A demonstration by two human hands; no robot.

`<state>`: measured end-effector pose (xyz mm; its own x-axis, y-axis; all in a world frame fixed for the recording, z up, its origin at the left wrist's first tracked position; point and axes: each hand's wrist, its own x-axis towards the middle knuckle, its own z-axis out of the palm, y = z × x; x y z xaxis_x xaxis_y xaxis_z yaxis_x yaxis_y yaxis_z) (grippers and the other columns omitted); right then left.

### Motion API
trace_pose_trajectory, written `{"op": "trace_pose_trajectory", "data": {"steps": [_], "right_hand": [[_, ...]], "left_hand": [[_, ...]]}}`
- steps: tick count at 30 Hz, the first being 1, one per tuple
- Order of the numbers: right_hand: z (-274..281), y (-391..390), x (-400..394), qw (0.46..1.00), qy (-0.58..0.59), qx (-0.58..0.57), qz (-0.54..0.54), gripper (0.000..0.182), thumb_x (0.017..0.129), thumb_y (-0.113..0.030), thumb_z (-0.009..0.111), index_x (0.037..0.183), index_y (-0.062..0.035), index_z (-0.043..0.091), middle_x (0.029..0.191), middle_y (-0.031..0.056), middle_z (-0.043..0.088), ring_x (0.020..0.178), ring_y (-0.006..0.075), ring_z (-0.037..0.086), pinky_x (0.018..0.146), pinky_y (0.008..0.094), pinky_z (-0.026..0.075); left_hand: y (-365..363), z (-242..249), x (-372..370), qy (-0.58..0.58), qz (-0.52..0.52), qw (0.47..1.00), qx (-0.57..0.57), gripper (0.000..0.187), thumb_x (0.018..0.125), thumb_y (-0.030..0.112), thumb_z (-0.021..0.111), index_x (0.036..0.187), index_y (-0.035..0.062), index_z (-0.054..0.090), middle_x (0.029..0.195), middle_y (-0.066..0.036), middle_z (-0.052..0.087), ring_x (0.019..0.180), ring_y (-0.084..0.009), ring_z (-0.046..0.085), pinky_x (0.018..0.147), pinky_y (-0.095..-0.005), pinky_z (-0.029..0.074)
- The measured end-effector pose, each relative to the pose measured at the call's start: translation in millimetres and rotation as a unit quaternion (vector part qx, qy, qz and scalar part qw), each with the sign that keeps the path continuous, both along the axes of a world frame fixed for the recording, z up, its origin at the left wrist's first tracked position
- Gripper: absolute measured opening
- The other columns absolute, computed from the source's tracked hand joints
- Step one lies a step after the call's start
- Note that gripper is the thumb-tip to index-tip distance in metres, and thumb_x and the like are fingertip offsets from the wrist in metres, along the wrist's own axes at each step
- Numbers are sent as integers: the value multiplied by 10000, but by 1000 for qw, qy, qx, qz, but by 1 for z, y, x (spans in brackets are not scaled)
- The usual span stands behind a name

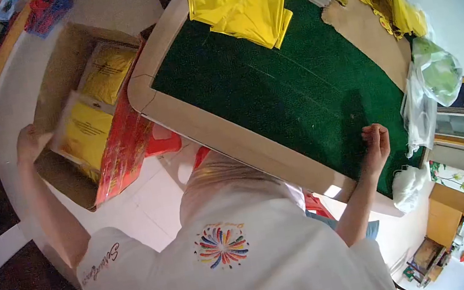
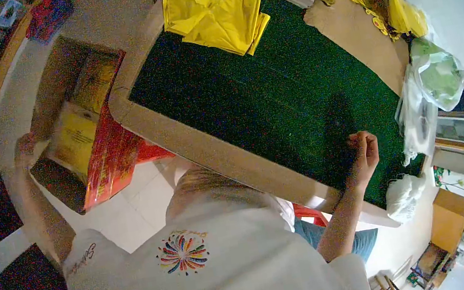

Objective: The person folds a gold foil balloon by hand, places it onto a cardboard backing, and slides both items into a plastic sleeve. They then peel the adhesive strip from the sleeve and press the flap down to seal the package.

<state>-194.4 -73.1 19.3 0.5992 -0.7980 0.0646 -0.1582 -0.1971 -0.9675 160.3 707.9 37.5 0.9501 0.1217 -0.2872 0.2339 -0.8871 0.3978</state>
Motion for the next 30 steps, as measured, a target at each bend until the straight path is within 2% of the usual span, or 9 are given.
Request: {"op": "trace_pose_trajectory", "data": {"steps": [1,2,7,9,15,21,24,29,30], "right_hand": [[2,3,1,1000,17,-18,-1,158,972,-195,550,976,-46,605,856,31,626,747,84,540,706,219,438],[4,5,2,999,33,-37,-3,157,973,-190,548,972,-45,609,856,31,626,749,85,542,709,217,439],[-3,6,3,998,18,-59,16,140,973,-156,544,969,-37,617,858,33,631,749,91,552,710,215,443],[-10,1,-1,997,27,-67,22,126,966,-131,555,968,-22,618,867,39,635,778,99,575,716,229,458],[-6,11,7,995,52,-84,20,107,958,-93,559,979,-6,618,855,59,657,785,108,608,734,229,479],[-7,13,5,994,66,-80,29,90,950,-76,561,980,0,599,873,50,647,814,100,596,749,228,466],[-9,12,5,996,60,-61,26,91,949,-75,559,979,3,598,856,55,650,807,104,606,744,228,469],[-7,11,8,995,70,-61,29,87,950,-68,556,992,-8,601,856,54,650,797,103,615,735,222,474],[-4,12,10,993,85,-72,34,83,949,-59,558,1003,-17,605,866,45,648,781,90,611,726,212,475]], "left_hand": [[-24,-6,-8,-67,-86,962,249,403,904,250,583,1232,16,586,1270,-181,573,1109,-321,584,947,-379,447],[-45,-11,-12,-67,-86,963,246,403,904,250,583,1232,16,586,1270,-181,573,1109,-321,584,947,-379,447],[-215,31,-23,-107,-137,980,101,359,892,168,609,1223,31,584,1247,-191,572,1185,-350,521,1000,-402,405],[-278,40,-18,-278,-260,924,37,335,892,137,599,1213,44,594,1248,-171,572,1189,-338,516,991,-400,416],[-481,18,-37,-326,-512,780,-154,255,819,95,661,1066,32,648,1163,-150,601,1118,-333,552,946,-408,456],[-606,26,-39,-352,-549,722,-229,202,786,74,669,975,2,655,1038,-133,628,1034,-292,584,893,-418,482],[-624,61,-15,-221,-481,848,23,251,834,217,634,905,-20,673,1108,-181,633,1042,-322,608,858,-442,496],[-575,17,60,-234,-288,928,32,443,849,340,637,1132,1,610,1152,-236,620,1076,-334,611,915,-465,468],[-568,12,68,-158,-314,936,10,686,813,528,650,1251,11,547,1223,-234,592,1120,-320,597,956,-461,451]]}}
